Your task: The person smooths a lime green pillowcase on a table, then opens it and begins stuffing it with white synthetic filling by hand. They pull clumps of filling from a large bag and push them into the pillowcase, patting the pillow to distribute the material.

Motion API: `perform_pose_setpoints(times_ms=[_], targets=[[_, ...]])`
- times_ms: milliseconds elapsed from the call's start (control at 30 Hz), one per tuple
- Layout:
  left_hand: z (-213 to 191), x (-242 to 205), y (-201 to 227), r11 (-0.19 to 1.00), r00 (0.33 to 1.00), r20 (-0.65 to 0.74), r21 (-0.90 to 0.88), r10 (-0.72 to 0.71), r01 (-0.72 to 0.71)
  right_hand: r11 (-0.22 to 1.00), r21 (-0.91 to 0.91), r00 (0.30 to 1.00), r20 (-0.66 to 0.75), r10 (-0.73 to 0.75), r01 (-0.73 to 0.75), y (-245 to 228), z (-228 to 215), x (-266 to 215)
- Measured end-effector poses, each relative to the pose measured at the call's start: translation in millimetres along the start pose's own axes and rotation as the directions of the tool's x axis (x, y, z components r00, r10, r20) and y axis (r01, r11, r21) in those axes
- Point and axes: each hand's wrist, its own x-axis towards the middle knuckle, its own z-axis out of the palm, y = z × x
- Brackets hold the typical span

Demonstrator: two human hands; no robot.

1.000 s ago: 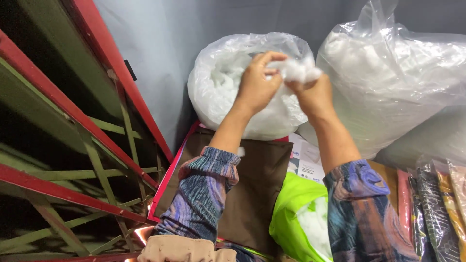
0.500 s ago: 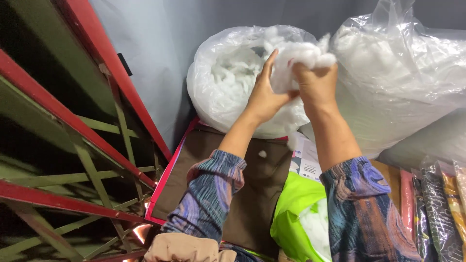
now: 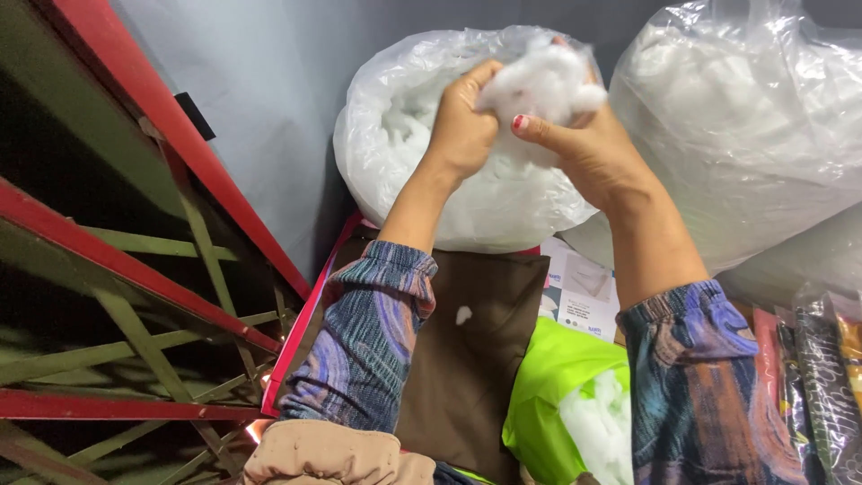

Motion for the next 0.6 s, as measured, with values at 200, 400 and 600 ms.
perform_pose_setpoints(times_ms=[200,400,600], targets=[[-4.1,-10.3,-11.0,0.992,0.993,0.115,-0.123,-0.018,0.032,0.991,-0.132,0.974,-0.224,0.004,-0.035,24.5,2.9,7.0],[-23.4,-5.5,-36.4,0.933,0.994,-0.100,0.351,-0.051,0.083,0.997,-0.069,0.929,-0.368,-0.045,0.021,36.2,-26.2,5.7],[-44.3,-1.1,-46.3,0.763,0.914,-0.399,0.570,-0.065,0.304,0.997,0.065,0.804,-0.595,0.006,0.041,16.9,-44.1,-2.4]])
